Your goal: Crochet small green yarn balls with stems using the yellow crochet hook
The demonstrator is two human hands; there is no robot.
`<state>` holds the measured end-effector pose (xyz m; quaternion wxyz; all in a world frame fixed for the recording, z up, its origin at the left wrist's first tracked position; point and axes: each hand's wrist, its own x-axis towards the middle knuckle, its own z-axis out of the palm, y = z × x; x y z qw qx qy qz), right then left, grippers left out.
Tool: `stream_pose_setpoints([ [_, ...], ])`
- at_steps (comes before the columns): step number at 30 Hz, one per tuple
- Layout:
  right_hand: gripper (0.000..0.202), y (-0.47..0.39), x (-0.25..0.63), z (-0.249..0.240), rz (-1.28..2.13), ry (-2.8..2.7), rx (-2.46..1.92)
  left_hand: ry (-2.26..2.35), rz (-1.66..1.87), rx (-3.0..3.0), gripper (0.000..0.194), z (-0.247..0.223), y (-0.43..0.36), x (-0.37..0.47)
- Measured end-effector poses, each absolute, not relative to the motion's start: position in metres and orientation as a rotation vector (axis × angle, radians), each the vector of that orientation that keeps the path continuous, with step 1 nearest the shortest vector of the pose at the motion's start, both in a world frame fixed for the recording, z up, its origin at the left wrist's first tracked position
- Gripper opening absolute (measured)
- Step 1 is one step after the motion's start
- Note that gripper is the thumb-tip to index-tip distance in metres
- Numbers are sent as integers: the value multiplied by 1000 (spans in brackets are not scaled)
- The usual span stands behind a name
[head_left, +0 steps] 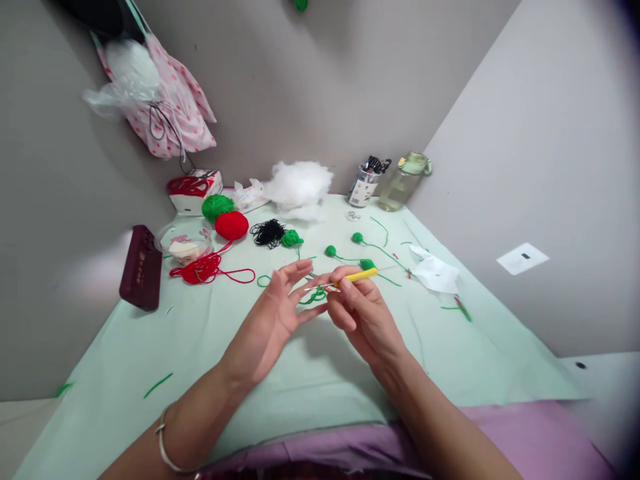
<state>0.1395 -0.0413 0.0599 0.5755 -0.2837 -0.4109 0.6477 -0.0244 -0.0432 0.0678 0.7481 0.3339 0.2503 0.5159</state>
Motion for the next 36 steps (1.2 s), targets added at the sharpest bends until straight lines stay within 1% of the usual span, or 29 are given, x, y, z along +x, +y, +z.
stream_pose_setpoints([
  [3, 17, -45, 141, 60, 1518, -1003, -646, 527, 1301, 593, 54, 77, -31, -15],
  [4, 17, -46, 141, 60, 1519, -1014, -639, 526, 1340, 626, 57, 79, -27, -14],
  [6, 17, -46, 143, 59, 1519, -1025, -622, 580, 1398, 864, 68, 78, -21, -17],
  [8, 16, -45, 145, 59, 1515, -1021, -605, 730, 1408, 1293, 72, 73, -19, -26],
  [9, 15, -45, 146, 59, 1512, -1018, -596, 814, 1389, 1502, 68, 69, -19, -30],
  [11, 14, -43, 147, 59, 1507, -1014, -582, 908, 1324, 1693, 50, 63, -20, -38],
  [12, 13, -43, 147, 59, 1503, -1018, -576, 931, 1268, 1661, 44, 61, -21, -41],
  [13, 12, -42, 148, 58, 1498, -1025, -571, 922, 1208, 1570, 42, 59, -22, -42],
  [17, 12, -43, 148, 57, 1464, -1090, -576, 729, 1021, 1118, 41, 62, -24, -40],
  [20, 14, -43, 147, 57, 1442, -1129, -611, 644, 994, 959, 36, 66, -25, -37],
  [25, 18, -42, 146, 57, 1412, -1132, -702, 635, 1000, 855, 36, 64, -25, -40],
  [30, 17, -41, 145, 56, 1401, -1094, -705, 630, 997, 841, 44, 59, -25, -42],
  [36, 17, -42, 144, 54, 1389, -1109, -742, 628, 981, 893, 75, 56, -27, -40],
])
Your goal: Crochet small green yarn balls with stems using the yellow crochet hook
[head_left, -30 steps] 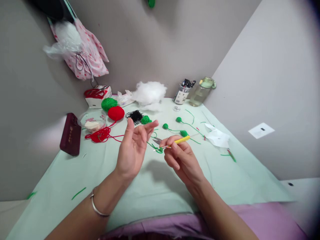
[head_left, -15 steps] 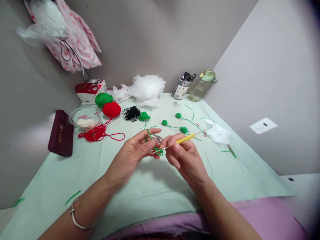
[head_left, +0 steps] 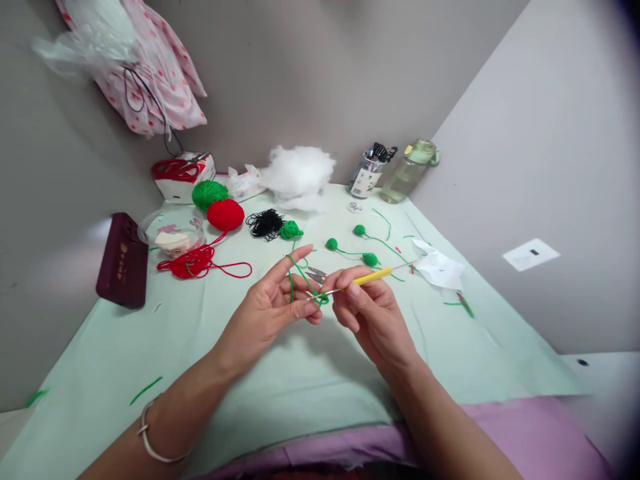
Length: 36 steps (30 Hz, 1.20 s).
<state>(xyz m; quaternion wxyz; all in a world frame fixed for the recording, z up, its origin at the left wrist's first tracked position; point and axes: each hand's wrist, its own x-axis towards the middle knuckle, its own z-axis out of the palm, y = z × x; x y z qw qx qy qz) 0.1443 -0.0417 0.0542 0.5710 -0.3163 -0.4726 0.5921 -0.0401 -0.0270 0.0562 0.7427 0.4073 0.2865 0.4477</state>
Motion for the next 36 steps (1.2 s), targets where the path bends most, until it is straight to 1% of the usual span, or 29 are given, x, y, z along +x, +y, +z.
stream_pose_setpoints([
  [4, 19, -42, 144, 54, 1393, -1112, -756, 642, 913, 963, 83, 55, -29, -42],
  [7, 21, -41, 144, 54, 1374, -1115, -782, 656, 898, 996, 87, 54, -31, -44],
  [10, 20, -41, 145, 52, 1329, -1137, -792, 672, 915, 968, 89, 52, -31, -44],
  [14, 15, -43, 146, 47, 1221, -1198, -829, 702, 1007, 908, 81, 51, -32, -39],
  [21, 15, -50, 138, 52, 976, -1328, -827, 746, 1173, 847, 64, 51, -36, -26],
  [28, 15, -54, 134, 54, 832, -1323, -862, 816, 1219, 840, 70, 53, -39, -22],
  [36, 18, -57, 133, 48, 705, -1411, -850, 829, 1260, 843, 53, 50, -41, -22],
])
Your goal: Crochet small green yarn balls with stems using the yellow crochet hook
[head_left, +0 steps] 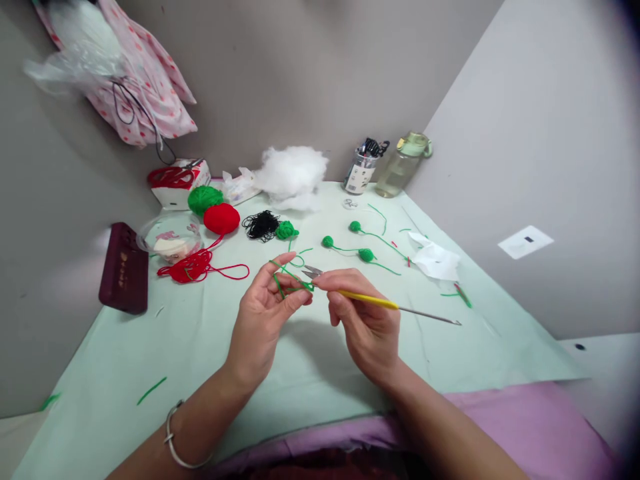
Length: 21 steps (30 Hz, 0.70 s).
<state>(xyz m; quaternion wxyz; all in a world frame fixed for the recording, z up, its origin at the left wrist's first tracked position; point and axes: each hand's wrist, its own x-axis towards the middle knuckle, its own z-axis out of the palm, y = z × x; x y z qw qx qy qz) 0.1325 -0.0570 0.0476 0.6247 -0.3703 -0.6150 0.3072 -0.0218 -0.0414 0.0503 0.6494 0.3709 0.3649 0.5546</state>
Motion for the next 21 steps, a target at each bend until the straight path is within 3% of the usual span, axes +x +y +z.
stream_pose_setpoints([
  [13, 29, -55, 130, 38, 632, -1458, -853, 671, 1202, 604, 31, 56, -39, -22],
  [21, 29, -51, 130, 37, 576, -1498, -846, 751, 1189, 606, 36, 51, -34, -15],
])
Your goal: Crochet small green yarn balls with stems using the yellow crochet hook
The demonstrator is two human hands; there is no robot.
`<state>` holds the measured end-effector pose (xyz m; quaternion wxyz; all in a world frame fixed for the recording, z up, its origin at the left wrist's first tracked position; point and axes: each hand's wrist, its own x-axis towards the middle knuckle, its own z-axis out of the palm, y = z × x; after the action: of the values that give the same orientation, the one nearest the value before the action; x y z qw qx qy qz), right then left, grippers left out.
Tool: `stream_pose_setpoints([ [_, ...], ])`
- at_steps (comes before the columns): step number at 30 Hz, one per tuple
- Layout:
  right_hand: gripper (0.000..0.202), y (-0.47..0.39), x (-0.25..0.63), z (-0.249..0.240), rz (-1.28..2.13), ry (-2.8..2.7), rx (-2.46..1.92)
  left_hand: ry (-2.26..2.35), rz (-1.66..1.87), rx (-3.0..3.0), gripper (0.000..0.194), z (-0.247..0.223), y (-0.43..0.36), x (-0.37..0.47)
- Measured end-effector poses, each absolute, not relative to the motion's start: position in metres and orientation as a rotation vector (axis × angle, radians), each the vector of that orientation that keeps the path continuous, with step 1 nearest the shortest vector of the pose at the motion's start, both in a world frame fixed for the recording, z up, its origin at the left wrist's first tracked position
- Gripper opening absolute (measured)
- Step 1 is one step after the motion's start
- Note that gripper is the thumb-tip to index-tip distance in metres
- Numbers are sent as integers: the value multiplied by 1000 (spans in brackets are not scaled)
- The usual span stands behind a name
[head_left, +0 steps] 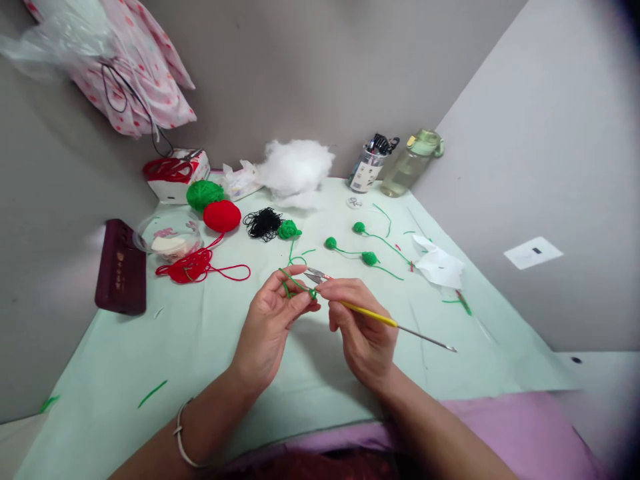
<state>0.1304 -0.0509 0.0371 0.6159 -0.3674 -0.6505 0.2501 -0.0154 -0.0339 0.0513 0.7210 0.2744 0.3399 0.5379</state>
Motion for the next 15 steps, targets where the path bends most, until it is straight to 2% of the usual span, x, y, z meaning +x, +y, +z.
stream_pose_setpoints([
  [9, 33, -55, 129, 37, 294, -1668, -811, 715, 1255, 649, 35, 50, -43, -11],
  [15, 33, -54, 130, 40, 320, -1628, -808, 717, 1291, 638, 37, 48, -52, -4],
])
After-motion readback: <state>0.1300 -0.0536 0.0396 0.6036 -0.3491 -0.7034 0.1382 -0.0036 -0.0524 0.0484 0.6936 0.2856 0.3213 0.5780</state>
